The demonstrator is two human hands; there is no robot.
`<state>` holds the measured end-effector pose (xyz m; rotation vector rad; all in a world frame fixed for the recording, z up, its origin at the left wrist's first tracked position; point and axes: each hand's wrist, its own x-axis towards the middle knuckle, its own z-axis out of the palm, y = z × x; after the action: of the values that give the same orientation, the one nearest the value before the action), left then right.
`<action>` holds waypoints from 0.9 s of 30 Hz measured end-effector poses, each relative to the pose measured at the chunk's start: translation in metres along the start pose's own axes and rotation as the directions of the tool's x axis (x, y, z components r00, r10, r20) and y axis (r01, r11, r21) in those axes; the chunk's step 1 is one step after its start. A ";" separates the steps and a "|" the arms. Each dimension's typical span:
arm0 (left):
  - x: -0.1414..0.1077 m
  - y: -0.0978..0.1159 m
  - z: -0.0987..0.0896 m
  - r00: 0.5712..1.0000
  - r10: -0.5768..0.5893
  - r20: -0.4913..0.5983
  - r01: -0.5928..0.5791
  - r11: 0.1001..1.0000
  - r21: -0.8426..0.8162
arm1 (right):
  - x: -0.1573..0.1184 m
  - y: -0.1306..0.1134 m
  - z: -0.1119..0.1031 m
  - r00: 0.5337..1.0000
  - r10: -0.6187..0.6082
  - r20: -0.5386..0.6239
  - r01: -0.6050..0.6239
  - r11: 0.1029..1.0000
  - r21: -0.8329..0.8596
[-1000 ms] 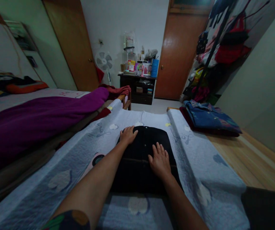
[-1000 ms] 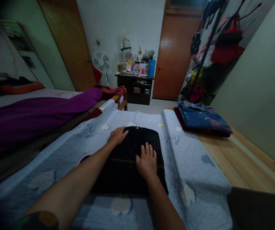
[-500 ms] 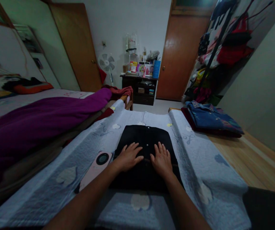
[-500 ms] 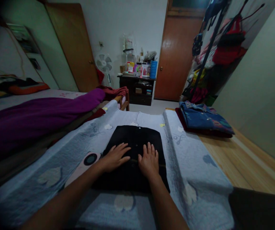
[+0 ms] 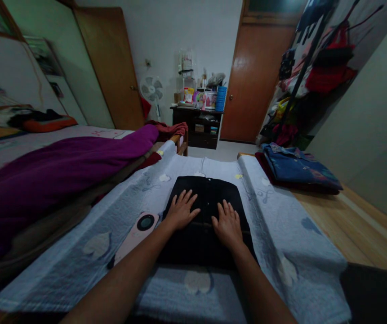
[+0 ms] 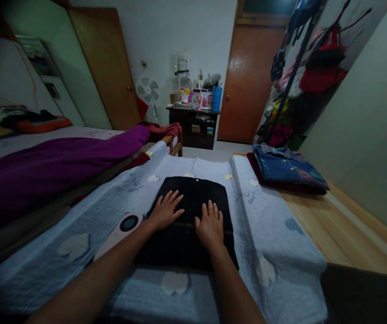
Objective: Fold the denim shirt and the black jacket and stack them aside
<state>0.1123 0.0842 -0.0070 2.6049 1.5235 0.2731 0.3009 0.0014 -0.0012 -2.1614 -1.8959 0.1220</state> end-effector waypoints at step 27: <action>0.013 -0.060 -0.018 0.799 -0.429 0.421 0.483 0.043 -0.874 | 0.047 0.084 -0.026 0.902 0.382 0.202 -0.432 0.762 0.482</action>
<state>0.0637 0.1245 0.0009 0.9900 1.3330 0.7797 0.3940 0.0345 0.0080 -2.1481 -1.1923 0.7414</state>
